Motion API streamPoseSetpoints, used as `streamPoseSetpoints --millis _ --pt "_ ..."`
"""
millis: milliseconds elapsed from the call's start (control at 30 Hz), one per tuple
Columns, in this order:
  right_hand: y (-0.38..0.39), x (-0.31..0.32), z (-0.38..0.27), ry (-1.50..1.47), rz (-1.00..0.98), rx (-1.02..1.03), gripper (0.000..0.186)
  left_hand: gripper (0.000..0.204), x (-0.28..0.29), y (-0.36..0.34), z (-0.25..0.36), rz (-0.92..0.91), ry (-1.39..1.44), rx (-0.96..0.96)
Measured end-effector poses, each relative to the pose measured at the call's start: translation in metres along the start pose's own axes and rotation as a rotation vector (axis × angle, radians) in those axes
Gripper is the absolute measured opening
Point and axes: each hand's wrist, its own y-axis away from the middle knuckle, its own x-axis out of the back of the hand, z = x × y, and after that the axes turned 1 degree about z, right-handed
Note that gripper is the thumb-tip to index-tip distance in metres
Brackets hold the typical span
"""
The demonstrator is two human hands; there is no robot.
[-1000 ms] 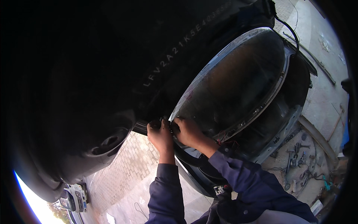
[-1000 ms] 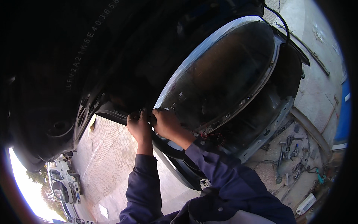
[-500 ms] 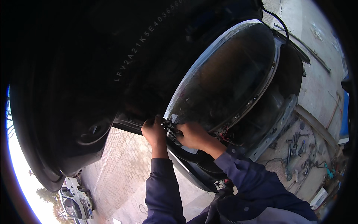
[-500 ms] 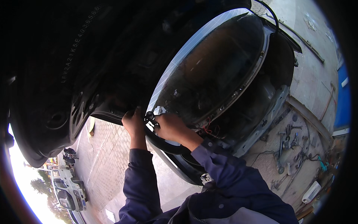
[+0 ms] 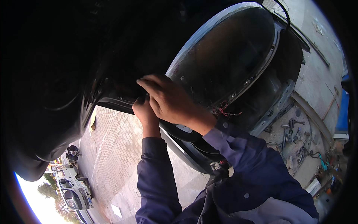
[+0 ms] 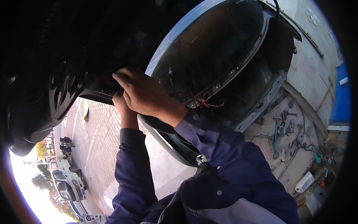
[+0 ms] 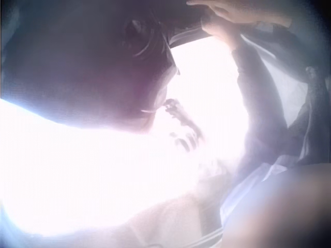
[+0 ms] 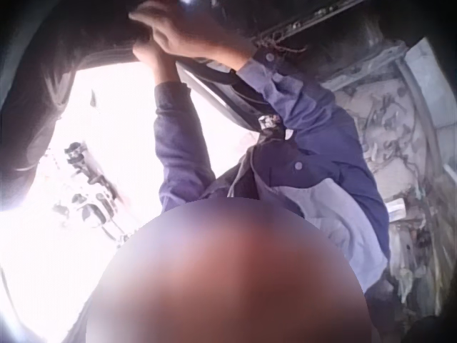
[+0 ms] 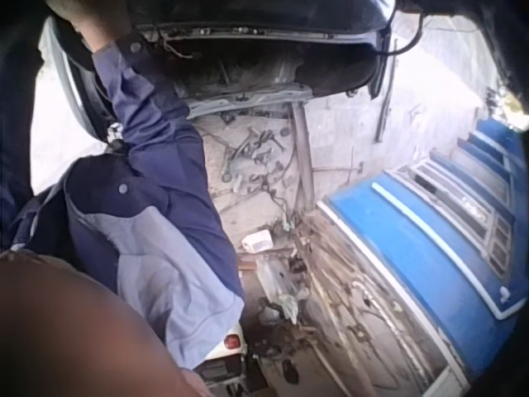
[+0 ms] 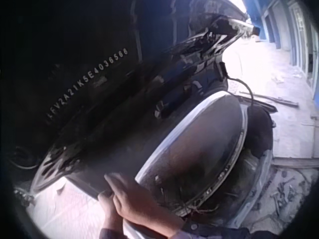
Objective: The person works on the rear trunk of a dark-colored car with the lid open. They repeatedly reach into the trunk lid cavity to manipulate wiring and the latch mechanism, pulling wires and adjusting components by hand. The trunk remains open throughout the clip.
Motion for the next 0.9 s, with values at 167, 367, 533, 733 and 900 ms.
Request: streamPoseSetpoints --millis 167,367,533,733,900 --pt "-0.075 -0.028 -0.025 0.200 -0.138 0.075 0.062 0.040 0.004 0.002 0.007 0.012 -0.193 0.002" --pt "-0.111 -0.045 -0.023 0.343 0.039 0.309 0.027 0.035 -0.001 0.003 0.014 0.044 0.036 0.226" --pt "-0.079 -0.054 -0.007 0.265 0.021 0.383 0.025 0.031 -0.003 0.002 0.011 0.031 0.104 0.284" --pt "-0.056 -0.066 0.016 0.353 -0.014 0.372 0.024 0.031 0.001 0.007 0.017 0.035 0.119 0.246" --pt "-0.051 -0.067 0.025 0.411 -0.009 0.365 0.023 0.032 0.005 0.008 0.025 0.057 0.111 0.256"
